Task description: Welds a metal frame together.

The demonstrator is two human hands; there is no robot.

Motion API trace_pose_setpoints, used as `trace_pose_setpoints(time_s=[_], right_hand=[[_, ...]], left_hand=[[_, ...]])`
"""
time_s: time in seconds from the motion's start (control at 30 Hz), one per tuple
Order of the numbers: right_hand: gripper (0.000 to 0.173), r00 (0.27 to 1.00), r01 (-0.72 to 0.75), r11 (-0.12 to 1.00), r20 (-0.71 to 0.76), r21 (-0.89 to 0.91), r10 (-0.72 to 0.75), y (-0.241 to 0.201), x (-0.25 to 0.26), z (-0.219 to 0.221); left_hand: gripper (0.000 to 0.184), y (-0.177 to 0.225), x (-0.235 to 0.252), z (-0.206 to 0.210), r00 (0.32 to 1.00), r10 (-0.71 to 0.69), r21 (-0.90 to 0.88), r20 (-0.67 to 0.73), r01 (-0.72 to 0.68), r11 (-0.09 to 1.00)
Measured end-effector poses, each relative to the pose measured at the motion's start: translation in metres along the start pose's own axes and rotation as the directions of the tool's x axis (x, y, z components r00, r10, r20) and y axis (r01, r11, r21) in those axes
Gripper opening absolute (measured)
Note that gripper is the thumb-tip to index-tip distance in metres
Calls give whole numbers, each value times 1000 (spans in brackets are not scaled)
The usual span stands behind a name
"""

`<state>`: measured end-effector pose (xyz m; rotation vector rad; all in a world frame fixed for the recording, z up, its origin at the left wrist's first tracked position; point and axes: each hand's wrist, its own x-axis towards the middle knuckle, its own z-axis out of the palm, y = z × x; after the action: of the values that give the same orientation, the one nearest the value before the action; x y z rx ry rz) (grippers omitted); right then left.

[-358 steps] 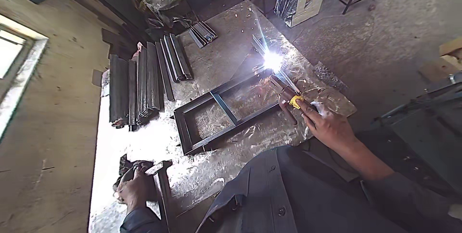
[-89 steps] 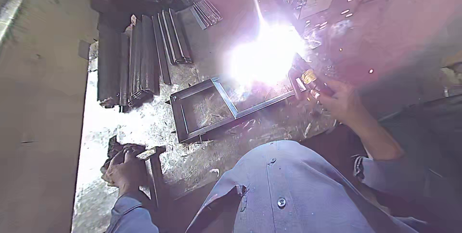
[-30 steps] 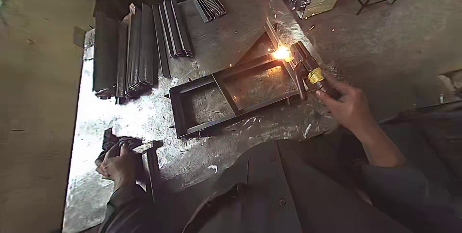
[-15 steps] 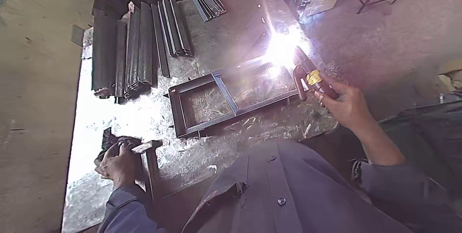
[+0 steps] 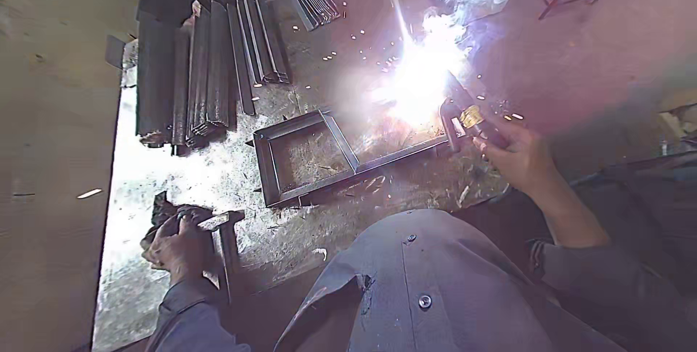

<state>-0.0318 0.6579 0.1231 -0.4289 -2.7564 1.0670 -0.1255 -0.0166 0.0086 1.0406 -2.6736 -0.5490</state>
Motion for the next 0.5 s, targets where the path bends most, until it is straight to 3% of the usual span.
trace_pose_setpoints(time_s=[0.2, 0.33, 0.5], right_hand=[[53, 1000, 25, 999, -12, 21, -25, 1, -1, 1], [47, 999, 12, 1000, -41, 12, -12, 4, -2, 3], [55, 1000, 4, 998, -23, 57, -3, -2, -3, 0]], left_hand=[[49, -15, 12, 8, 1000, 21, -17, 1, -21, 1000], [49, 1, -3, -2, 1000, 30, -35, 9, -29, 999], [44, -4, 3, 4, 999, 17, 11, -27, -17, 1000]])
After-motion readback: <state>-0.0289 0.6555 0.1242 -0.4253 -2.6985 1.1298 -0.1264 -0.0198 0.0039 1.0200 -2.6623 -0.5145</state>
